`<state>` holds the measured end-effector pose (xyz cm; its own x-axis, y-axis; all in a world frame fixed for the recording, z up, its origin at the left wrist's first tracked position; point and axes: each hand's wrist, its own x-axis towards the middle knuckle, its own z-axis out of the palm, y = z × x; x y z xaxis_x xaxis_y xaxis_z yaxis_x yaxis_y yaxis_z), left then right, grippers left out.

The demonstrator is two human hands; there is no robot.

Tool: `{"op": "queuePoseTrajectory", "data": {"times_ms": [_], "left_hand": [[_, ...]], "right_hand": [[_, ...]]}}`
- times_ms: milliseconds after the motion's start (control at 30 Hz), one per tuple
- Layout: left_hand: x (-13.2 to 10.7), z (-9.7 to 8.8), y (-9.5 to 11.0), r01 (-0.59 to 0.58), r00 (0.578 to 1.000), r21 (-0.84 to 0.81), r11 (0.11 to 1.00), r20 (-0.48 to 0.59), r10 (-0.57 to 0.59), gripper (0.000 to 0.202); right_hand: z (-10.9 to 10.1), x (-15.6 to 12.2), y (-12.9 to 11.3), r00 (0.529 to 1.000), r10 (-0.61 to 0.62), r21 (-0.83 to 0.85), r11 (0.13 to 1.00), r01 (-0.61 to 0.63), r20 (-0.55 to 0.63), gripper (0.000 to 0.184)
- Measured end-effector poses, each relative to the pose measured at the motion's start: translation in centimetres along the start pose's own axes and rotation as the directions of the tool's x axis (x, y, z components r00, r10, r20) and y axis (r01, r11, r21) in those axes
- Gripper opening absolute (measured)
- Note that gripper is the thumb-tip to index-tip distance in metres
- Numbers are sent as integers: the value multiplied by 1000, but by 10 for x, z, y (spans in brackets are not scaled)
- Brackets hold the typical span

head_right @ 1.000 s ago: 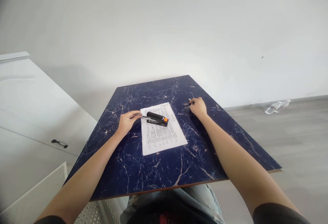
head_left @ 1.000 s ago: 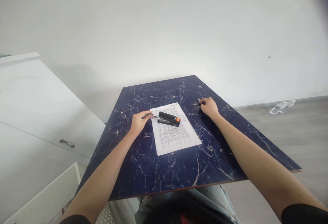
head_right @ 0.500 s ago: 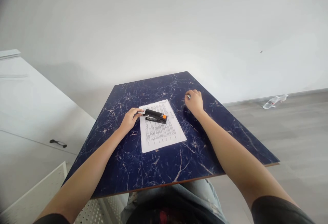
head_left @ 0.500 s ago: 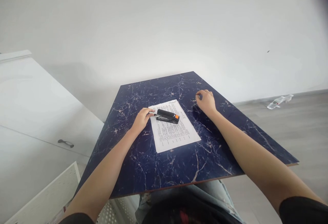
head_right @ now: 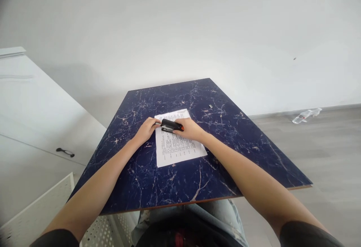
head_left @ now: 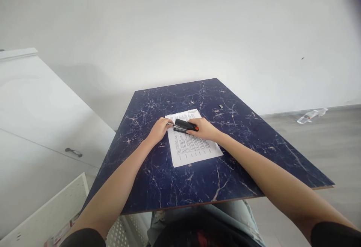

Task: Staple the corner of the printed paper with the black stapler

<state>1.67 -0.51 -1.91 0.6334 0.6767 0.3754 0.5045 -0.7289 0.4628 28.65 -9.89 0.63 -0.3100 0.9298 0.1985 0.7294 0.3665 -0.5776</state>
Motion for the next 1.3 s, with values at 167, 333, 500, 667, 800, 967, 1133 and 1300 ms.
{"op": "queuePoseTrajectory", "data": {"times_ms": [167,333,500,667,800,967,1133,1300], "left_hand": [[0,-2,-1,24,1000,-31,999,3,-24,20],[1,-2,0,25,1000,-35,999,5,-25,19],[1,1,-4,21,1000,-28,999,8,-20,19],[0,1,-7,-24,1000,-28,999,-8,24,19],[-1,-4,-4,-46,998,-24,999,-33,45,21],[-8,-10,8,158,944,-204,966,-256,-209,33],[-17,-6,26,390,811,-414,823,-268,-519,40],[-20,-1,35,376,826,-340,862,-298,-478,27]], "right_hand": [[2,1,1,1000,15,6,1000,-15,19,23],[3,1,2,1000,6,-6,1000,-6,11,21],[1,1,1,1000,9,-11,1000,-9,12,22],[1,0,1,1000,-2,0,1000,2,11,20],[1,-1,3,1000,-4,4,1000,4,20,23],[-8,-5,5,999,-38,97,995,38,5,47],[-23,-13,7,995,3,65,998,-9,97,57],[-27,-14,15,989,7,81,997,-19,145,55]]}}
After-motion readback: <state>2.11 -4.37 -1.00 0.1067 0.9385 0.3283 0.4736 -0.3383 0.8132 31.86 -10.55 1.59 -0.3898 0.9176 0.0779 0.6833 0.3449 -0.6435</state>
